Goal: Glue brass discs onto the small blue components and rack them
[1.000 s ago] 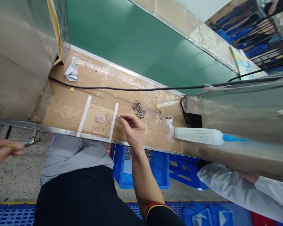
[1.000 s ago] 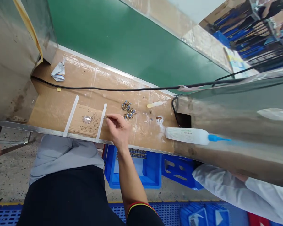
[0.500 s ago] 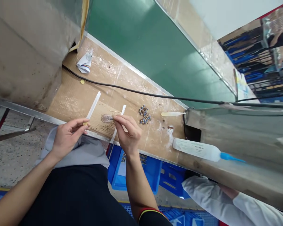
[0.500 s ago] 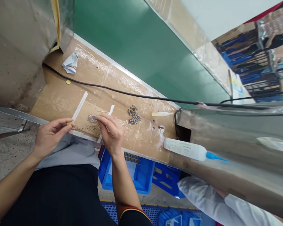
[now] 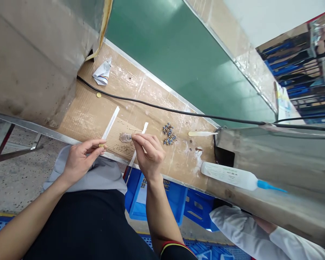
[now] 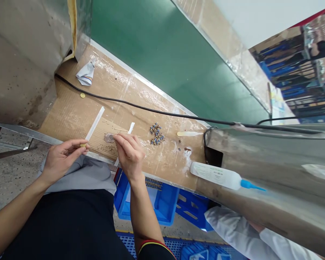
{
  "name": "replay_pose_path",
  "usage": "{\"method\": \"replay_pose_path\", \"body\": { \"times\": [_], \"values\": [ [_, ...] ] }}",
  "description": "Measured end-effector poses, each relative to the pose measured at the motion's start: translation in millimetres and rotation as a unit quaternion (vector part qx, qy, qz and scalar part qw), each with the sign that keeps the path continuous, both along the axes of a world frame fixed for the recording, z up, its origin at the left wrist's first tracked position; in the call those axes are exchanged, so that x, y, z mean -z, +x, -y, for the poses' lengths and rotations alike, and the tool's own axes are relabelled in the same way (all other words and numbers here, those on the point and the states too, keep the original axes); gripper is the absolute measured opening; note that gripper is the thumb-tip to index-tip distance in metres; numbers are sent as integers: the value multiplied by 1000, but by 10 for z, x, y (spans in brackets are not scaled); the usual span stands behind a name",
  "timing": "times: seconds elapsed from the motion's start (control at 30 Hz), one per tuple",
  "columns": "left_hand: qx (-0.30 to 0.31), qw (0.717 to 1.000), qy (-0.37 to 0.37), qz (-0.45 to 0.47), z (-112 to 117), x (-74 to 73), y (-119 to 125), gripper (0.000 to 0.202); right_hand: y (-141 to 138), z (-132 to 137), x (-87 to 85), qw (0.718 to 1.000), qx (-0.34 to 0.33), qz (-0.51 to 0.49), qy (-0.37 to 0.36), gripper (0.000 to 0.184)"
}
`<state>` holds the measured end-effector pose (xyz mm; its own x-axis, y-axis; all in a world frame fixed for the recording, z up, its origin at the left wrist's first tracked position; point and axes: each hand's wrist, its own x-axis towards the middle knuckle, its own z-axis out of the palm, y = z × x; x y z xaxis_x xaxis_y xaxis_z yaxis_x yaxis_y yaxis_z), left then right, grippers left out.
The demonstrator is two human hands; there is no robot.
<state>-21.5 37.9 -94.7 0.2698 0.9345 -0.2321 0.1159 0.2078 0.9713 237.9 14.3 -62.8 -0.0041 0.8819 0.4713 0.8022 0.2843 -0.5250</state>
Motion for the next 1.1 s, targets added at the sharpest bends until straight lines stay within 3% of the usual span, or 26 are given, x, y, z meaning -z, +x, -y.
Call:
{"method": "replay_pose_path", "body": {
  "times": [0.57, 0.87, 1.1],
  "values": [
    [7, 1000, -5, 0, -9, -34, -14, 28, -3, -3, -5, 999, -10, 39, 30, 32],
    [7, 1000, -9, -10, -6, -27, -9, 35, -5, -4, -5, 999, 0, 41, 12, 24],
    [5, 1000, -19, -2, 8, 1, -30, 35, 6, 0, -83, 998, 61, -4, 31, 17]
  ]
}}
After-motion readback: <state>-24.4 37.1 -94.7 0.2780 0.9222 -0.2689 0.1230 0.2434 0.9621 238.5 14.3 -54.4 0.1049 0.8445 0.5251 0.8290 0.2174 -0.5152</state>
